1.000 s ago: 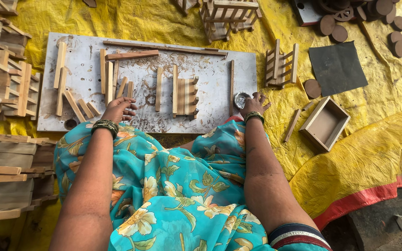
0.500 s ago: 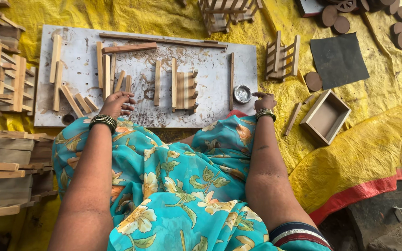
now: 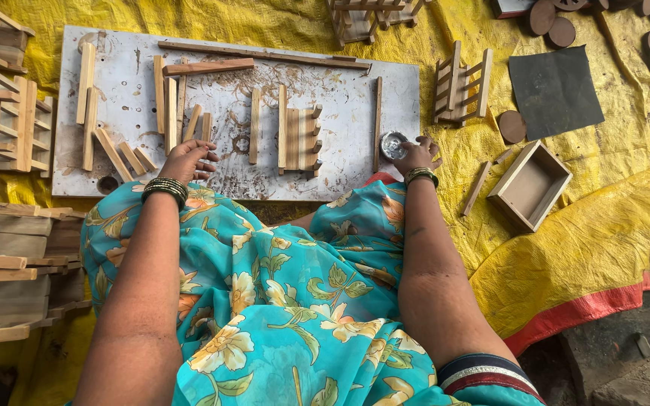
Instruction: The person sits on the ground with a board across their lap, assembling small wooden furniture pieces. They pick up wooden sticks and parts, apply glue from a small metal bowl to the joints, and press the pieces into a partially built wooden frame, adding parts one at a time.
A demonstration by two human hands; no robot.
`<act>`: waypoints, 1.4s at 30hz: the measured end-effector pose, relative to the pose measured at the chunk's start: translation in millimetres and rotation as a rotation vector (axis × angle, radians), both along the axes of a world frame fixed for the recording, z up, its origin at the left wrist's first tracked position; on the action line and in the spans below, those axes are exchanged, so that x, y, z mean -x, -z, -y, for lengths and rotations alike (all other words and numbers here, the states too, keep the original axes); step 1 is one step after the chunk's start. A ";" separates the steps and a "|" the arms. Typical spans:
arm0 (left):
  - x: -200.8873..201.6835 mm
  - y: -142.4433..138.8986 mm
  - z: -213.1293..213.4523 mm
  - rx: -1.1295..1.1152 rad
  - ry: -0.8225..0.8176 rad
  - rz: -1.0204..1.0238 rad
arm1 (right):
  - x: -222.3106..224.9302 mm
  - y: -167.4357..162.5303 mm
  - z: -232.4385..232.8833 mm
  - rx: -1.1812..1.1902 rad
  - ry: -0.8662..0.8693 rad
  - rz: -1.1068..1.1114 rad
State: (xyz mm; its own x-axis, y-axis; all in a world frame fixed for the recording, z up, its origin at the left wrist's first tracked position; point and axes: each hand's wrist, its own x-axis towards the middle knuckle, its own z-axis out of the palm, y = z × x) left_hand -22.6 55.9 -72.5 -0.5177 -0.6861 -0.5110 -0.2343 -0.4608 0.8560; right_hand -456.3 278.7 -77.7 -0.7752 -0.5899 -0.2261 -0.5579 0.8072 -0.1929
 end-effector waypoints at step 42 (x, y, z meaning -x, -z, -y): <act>8.8 -9.7 -3.2 0.045 0.018 0.011 | -25.7 -9.7 5.4 1.237 0.242 1.460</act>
